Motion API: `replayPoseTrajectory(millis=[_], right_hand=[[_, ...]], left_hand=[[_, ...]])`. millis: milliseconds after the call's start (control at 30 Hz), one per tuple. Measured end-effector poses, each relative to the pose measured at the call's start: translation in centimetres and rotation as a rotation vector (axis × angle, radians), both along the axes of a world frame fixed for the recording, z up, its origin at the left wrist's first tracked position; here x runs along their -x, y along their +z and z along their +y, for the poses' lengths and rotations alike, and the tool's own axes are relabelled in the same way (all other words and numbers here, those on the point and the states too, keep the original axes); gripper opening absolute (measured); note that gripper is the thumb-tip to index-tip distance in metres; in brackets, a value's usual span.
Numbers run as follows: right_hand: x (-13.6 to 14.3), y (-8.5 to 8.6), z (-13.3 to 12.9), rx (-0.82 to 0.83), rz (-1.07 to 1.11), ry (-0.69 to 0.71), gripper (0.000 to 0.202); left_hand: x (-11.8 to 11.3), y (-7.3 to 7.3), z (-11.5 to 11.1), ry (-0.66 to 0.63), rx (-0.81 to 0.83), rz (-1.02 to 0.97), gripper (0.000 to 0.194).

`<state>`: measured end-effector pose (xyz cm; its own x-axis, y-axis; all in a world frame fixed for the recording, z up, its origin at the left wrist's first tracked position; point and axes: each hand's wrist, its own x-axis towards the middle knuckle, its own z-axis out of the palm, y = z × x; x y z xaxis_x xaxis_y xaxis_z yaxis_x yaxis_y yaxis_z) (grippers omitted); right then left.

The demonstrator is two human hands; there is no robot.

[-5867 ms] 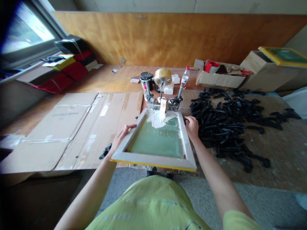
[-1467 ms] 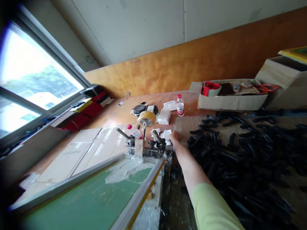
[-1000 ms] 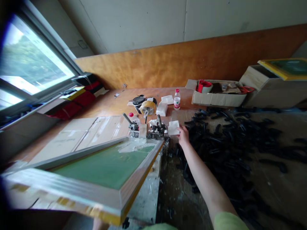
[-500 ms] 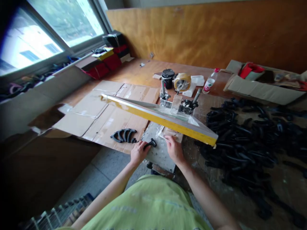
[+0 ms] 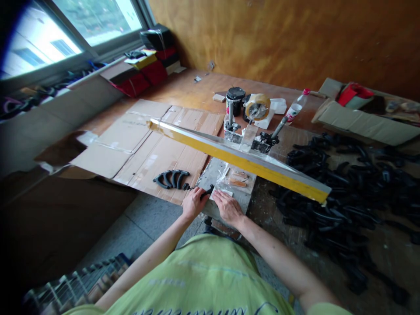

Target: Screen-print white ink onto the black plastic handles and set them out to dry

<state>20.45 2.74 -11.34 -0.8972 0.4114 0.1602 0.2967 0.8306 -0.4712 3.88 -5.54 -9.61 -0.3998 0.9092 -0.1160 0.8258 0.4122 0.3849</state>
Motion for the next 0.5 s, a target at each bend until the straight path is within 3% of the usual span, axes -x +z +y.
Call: replayPoseTrajectory(millis=[200, 400, 500], right_hand=[[1.5, 0.7, 0.7, 0.036, -0.027, -0.019, 0.053], [-2.8, 2.5, -0.2, 0.209, -0.022, -0.029, 0.048], [-5.6, 3.4, 1.3, 0.458, 0.056, -0.233, 0.040]], left_hand=[[0.0, -0.1, 0.0, -0.004, -0.010, 0.017, 0.019], [-0.1, -0.1, 0.1, 0.017, 0.003, 0.037, 0.022], [-0.1, -0.1, 0.1, 0.026, 0.023, 0.035, 0.025]])
